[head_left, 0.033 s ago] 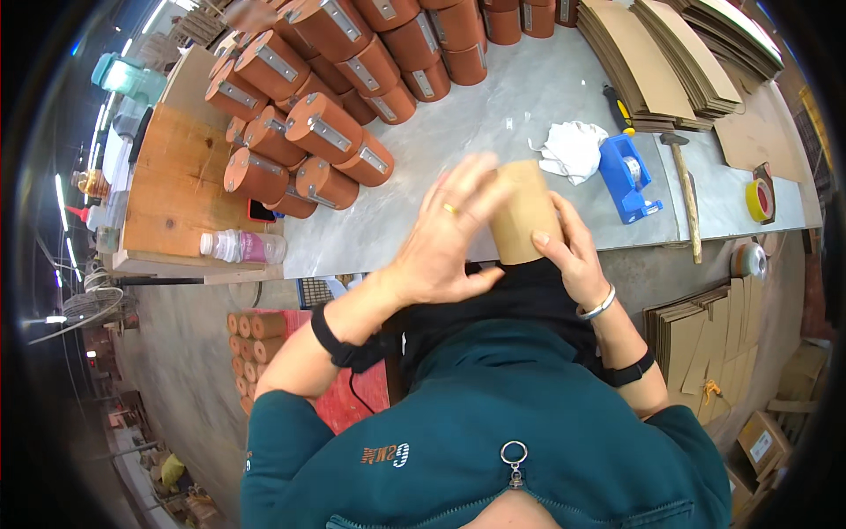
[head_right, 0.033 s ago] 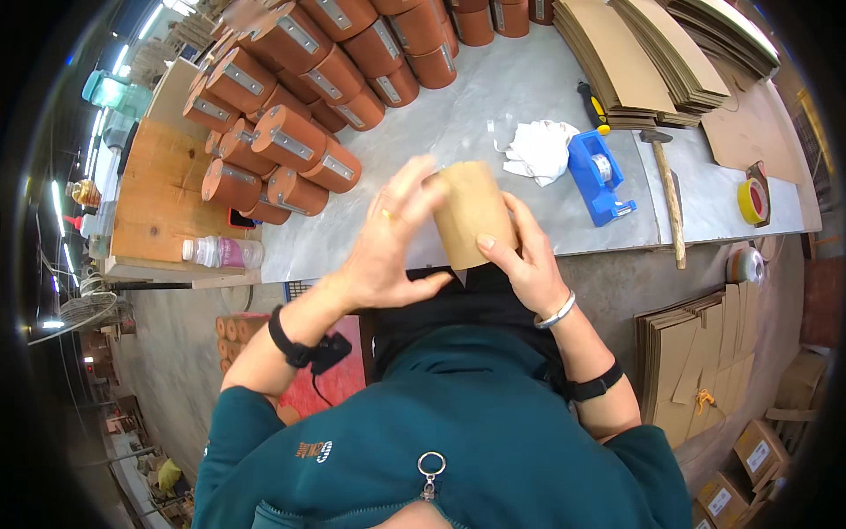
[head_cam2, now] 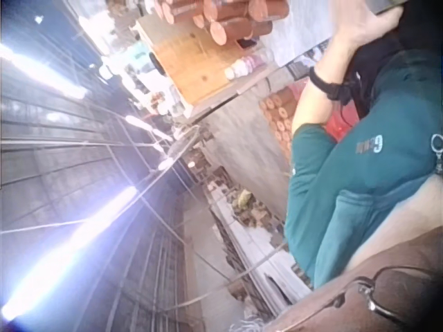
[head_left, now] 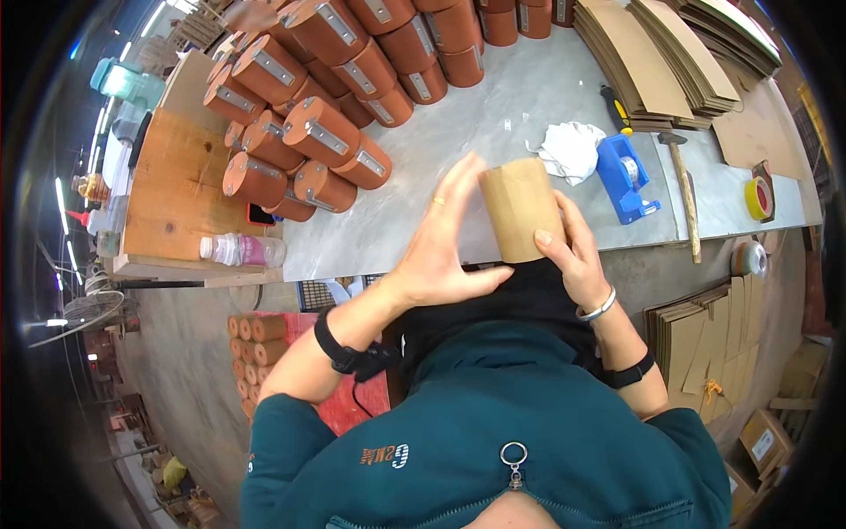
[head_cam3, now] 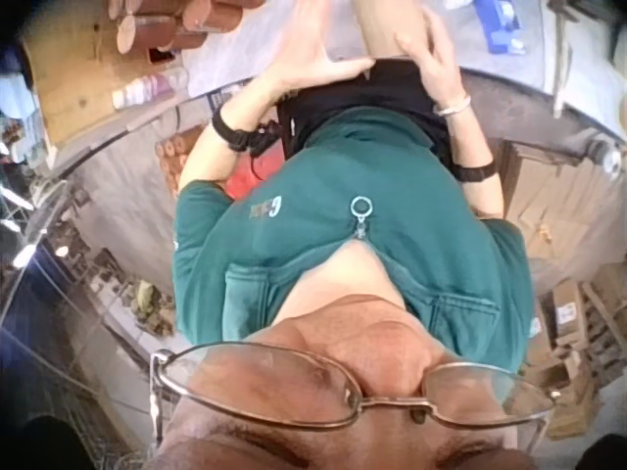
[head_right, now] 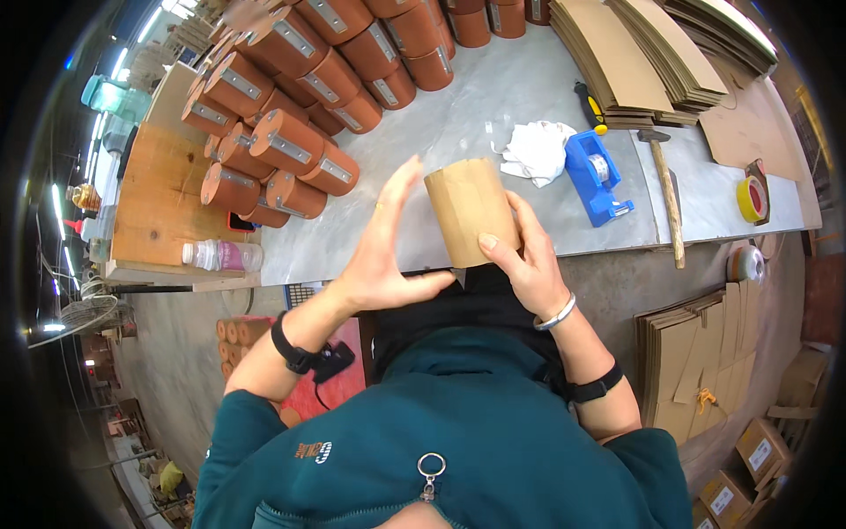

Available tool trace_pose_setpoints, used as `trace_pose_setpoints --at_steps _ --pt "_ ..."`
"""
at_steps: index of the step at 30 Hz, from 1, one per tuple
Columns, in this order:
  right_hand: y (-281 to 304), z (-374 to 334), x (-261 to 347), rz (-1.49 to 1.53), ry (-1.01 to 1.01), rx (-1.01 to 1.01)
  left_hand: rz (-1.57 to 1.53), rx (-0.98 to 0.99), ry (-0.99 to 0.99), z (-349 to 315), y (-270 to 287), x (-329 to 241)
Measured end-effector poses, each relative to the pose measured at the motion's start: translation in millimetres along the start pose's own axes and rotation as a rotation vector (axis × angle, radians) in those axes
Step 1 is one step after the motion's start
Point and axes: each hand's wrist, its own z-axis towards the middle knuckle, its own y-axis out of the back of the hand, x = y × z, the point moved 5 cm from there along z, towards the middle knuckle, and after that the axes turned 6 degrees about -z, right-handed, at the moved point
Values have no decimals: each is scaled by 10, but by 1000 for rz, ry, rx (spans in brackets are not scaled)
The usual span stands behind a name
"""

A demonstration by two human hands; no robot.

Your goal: Applying labels to brown cylindrical objects and wrapping them in cardboard sleeves.

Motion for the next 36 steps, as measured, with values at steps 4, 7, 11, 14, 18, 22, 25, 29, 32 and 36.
trace_pose_setpoints --at_steps 4,7,11,14,18,22,25,29,32,36 --pt "44 -40 218 -166 241 -158 -1033 -94 632 146 -502 156" --pt "148 -141 295 -204 290 -204 -1058 -49 654 253 -736 156" --pt "442 -253 406 -302 211 -279 -1041 -4 568 486 -963 206" --pt "971 -336 565 -775 284 -513 -1035 50 487 868 -1015 203" --pt "1533 -214 215 -716 98 -738 -994 219 458 1355 -1136 316" --pt "1645 -9 -80 -652 -6 -578 -982 335 521 1540 -1294 357" --pt "1655 74 -181 -583 -183 -497 -957 357 563 1544 -1313 378" --pt "1632 127 -214 -459 -201 -490 -911 368 526 1594 -1317 403" --pt "1613 105 -204 -402 -169 -549 -893 396 519 1606 -1316 375" --pt "1587 -178 111 -557 49 -704 -903 408 511 1592 -1287 304"
